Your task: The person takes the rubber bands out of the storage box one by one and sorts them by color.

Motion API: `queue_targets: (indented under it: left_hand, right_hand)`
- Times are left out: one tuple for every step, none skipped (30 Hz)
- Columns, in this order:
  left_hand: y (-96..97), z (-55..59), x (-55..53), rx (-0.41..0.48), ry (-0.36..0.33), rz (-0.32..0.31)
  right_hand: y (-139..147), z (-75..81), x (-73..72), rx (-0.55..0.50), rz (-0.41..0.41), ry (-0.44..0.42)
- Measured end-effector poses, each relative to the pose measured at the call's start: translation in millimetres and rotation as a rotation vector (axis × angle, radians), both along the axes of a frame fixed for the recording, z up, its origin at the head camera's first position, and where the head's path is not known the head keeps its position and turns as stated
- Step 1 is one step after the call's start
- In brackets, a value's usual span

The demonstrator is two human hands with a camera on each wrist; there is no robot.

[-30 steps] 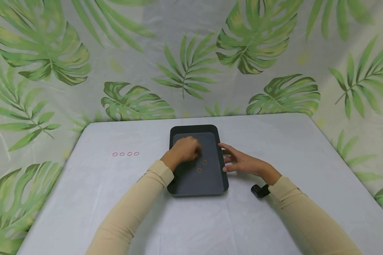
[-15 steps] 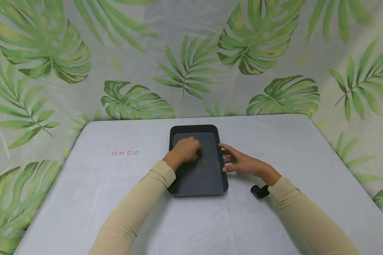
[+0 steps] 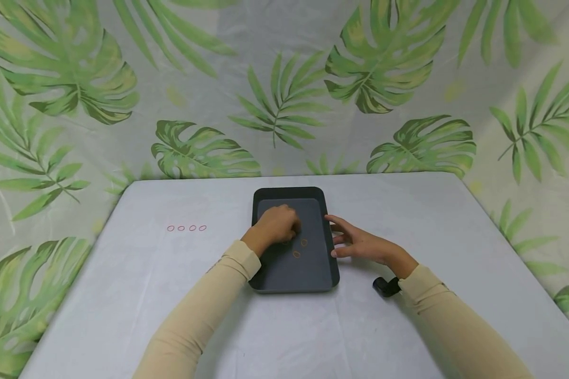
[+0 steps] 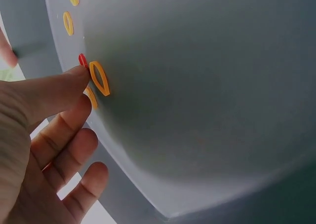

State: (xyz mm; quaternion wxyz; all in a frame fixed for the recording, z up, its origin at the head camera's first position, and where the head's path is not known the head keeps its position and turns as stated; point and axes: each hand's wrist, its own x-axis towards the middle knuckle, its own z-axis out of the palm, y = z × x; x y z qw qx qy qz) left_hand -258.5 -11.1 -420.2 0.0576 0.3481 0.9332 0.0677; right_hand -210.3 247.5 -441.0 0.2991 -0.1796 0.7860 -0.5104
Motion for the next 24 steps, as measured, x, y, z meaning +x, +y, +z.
queue_targets:
  left_hand:
    - [-0.3, 0.4, 0.4, 0.002, -0.001, 0.001]
    - [-0.4, 0.7, 0.7, 0.003, -0.001, 0.002]
    - [-0.6, 0.8, 0.8, 0.002, -0.001, 0.002]
    - [-0.7, 0.8, 0.9, 0.001, 0.000, 0.002]
    - [-0.8, 0.6, 0.8, -0.001, -0.001, 0.001]
    - [-1.0, 0.3, 0.6, -0.001, 0.001, 0.000]
    - [-1.1, 0.2, 0.4, 0.001, -0.002, 0.000]
    - [-1.2, 0.1, 0.3, 0.004, -0.003, -0.002]
    - [-1.3, -0.3, 0.1, 0.007, -0.004, -0.002]
    - [-1.6, -0.4, 0.0, 0.010, -0.005, -0.003]
    - [-1.8, -0.5, -0.1, 0.014, -0.005, -0.003]
    - [-2.0, -0.6, -0.2, 0.019, -0.004, -0.002]
    - [-2.2, -0.6, -0.1, 0.022, -0.005, -0.001]
    - [-2.4, -0.7, -0.1, 0.023, -0.005, -0.001]
    - [-2.5, -0.8, -0.1, 0.023, -0.005, 0.000]
    - [-2.7, -0.8, 0.1, 0.023, -0.007, 0.001]
    - [-2.8, -0.7, 0.3, 0.022, -0.010, 0.002]
    - [-2.9, -0.7, 0.5, 0.022, -0.015, 0.003]
    - [-2.9, -0.5, 0.8, 0.021, -0.019, 0.005]
    - [-3.0, -0.3, 1.1, 0.021, -0.023, 0.006]
    - [-3.0, -0.1, 1.4, 0.021, -0.026, 0.007]
    - [-3.0, 0.1, 1.8, 0.021, -0.029, 0.008]
    - [-2.9, 0.4, 2.2, 0.020, -0.030, 0.009]
    - [-2.9, 0.5, 2.4, 0.018, -0.031, 0.010]
  right_hand:
    - [-0.2, 0.1, 0.1, 0.000, 0.001, 0.000]
    - [0.0, 0.0, -0.1, -0.001, 0.004, 0.004]
    - [0.0, 0.1, 0.0, 0.000, 0.006, 0.008]
    - [-0.2, 0.3, 0.1, 0.001, 0.004, 0.004]
    - [-0.3, 0.3, 0.1, 0.002, 0.002, 0.003]
    - [-0.4, 0.2, 0.1, 0.002, 0.003, 0.003]
    - [-0.5, 0.1, 0.1, 0.001, 0.005, 0.004]
    - [-0.4, -0.2, 0.0, 0.002, 0.006, 0.005]
    - [-0.4, -0.4, -0.1, 0.004, 0.004, 0.003]
    - [-0.4, -0.6, -0.2, 0.006, 0.002, 0.002]
    - [-0.2, -1.1, -0.5, 0.004, 0.007, 0.008]
    - [0.1, -1.4, -0.7, 0.003, 0.010, 0.013]
    - [0.2, -1.5, -0.8, 0.004, 0.012, 0.016]
    - [0.5, -1.7, -0.9, 0.006, 0.014, 0.019]
    - [0.7, -1.9, -1.0, 0.004, 0.015, 0.021]
    - [0.6, -2.0, -0.8, 0.001, 0.019, 0.023]
    - [0.6, -1.9, -0.7, 0.002, 0.018, 0.022]
    - [0.3, -1.6, -0.5, 0.005, 0.013, 0.018]
    - [0.1, -1.4, -0.3, 0.007, 0.009, 0.013]
    - [0.1, -1.2, 0.0, 0.007, 0.006, 0.010]
    - [-0.2, -1.0, 0.1, 0.008, 0.002, 0.005]
    - [-0.3, -0.6, 0.3, 0.009, 0.002, 0.005]
    - [-0.4, -0.2, 0.4, 0.011, 0.002, 0.004]
    - [-0.6, -0.2, 0.5, 0.011, 0.001, 0.002]
